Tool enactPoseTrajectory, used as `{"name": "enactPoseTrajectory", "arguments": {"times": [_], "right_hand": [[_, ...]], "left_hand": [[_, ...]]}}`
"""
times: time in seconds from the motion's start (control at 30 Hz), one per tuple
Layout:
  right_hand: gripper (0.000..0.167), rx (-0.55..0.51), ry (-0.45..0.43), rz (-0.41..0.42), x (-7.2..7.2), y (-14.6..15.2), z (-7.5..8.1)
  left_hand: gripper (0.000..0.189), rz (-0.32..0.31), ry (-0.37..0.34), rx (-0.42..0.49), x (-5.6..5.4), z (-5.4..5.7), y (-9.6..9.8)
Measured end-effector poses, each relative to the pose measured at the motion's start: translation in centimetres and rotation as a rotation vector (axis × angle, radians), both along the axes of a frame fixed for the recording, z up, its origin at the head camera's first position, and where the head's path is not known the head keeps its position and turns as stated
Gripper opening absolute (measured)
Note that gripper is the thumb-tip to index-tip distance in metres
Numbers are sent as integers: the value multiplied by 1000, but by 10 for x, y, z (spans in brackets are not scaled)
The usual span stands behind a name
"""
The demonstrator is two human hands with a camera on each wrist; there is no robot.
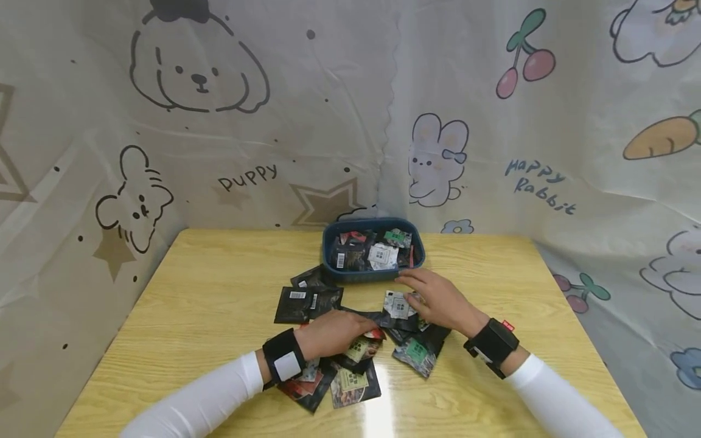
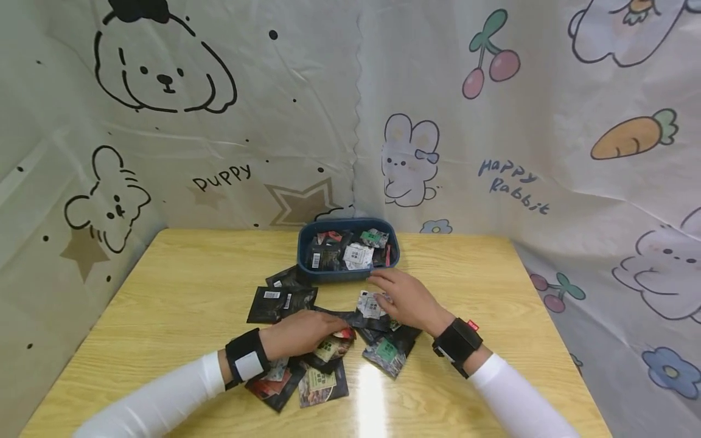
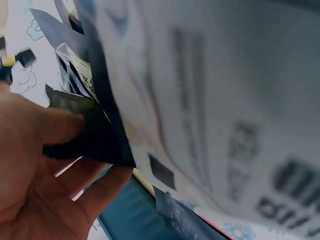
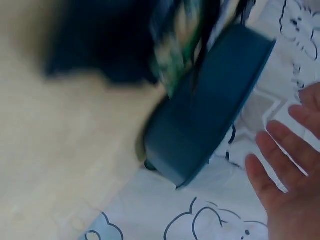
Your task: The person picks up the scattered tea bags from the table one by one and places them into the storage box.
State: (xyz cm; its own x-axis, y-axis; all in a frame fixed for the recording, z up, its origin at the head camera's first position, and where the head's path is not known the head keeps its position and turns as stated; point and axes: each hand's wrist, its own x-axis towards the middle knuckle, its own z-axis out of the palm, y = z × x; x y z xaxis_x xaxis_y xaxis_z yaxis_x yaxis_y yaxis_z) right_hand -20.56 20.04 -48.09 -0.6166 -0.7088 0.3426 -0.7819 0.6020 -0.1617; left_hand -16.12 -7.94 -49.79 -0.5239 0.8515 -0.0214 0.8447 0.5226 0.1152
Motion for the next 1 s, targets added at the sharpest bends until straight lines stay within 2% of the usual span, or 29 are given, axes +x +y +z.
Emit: {"name": "enactPoseTrajectory", "arguments": {"times": [0.07, 0.17, 0.23, 0.3, 0.4, 0.5, 0.63, 0.77, 0.9, 1.0], "right_hand": [[50, 50, -83, 7, 11, 0, -5], [64, 128, -216, 1, 19, -2, -15], [68, 176, -258, -3, 21, -3, -23], [67, 203, -268, -3, 23, -5, -30], [58, 212, -228, 3, 26, -7, -37], [48, 186, -172, 29, 27, -11, -38], [39, 147, -114, 47, 29, -10, -38], [38, 96, -87, 50, 34, -9, -34], [40, 33, -71, 77, 45, -10, -23], [42, 12, -58, 91, 53, -10, -15]], "left_hand": [[46, 5, 13, 21, -2, 2, -3], [43, 24, 5, 50, -3, 9, -7], [39, 35, -13, 71, -4, 17, -9], [36, 48, -38, 98, -5, 26, -11], [35, 68, -56, 145, -7, 40, -14], [38, 108, -28, 181, -13, 53, -18], [40, 143, 54, 218, -32, 65, -17], [41, 183, 123, 257, -59, 73, -15], [50, 250, 175, 272, -87, 75, -13], [56, 294, 197, 266, -105, 69, -12]]}}
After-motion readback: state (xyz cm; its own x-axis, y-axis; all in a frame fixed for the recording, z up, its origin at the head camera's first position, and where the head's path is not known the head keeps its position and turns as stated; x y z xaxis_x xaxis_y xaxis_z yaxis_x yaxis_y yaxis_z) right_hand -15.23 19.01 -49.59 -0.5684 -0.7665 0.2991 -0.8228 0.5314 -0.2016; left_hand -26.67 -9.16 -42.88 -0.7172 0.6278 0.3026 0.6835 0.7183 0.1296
